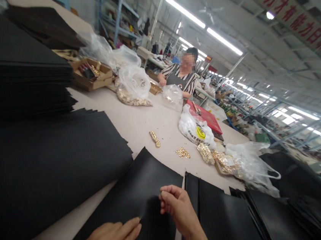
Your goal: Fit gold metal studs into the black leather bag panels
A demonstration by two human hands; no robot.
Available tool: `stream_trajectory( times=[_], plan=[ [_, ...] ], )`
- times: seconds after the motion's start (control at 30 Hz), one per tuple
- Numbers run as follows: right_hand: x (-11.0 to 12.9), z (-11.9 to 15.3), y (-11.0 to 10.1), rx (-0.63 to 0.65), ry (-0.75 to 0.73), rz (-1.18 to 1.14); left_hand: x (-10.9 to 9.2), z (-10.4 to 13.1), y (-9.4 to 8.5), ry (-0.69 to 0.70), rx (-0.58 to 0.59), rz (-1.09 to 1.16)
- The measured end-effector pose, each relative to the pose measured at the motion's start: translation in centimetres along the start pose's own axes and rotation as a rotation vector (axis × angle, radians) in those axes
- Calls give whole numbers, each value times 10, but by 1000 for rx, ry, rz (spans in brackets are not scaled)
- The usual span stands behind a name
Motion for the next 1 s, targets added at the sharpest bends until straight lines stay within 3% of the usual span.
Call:
stream_trajectory(
  times=[0.2,0.43,0.83,1.0],
  plan=[
    [-18,23,18,-18,43,267,0,-1,0,-15,73,127],
    [-29,26,29,5,62,615,0,0,-2,-4,59,132],
    [-25,13,34,-8,115,760,0,2,-1,0,-22,135],
    [-15,8,37,8,231,802,0,0,-5,-19,-28,137]
  ],
)
Point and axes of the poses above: each hand's wrist, its own z-axis away from the middle knuckle, its own y-axis out of the palm, x = y × z, the point moved 1 cm from there along -z, towards the middle knuckle, and after that the axes turned 3 degrees about y, right-handed, at the moved point
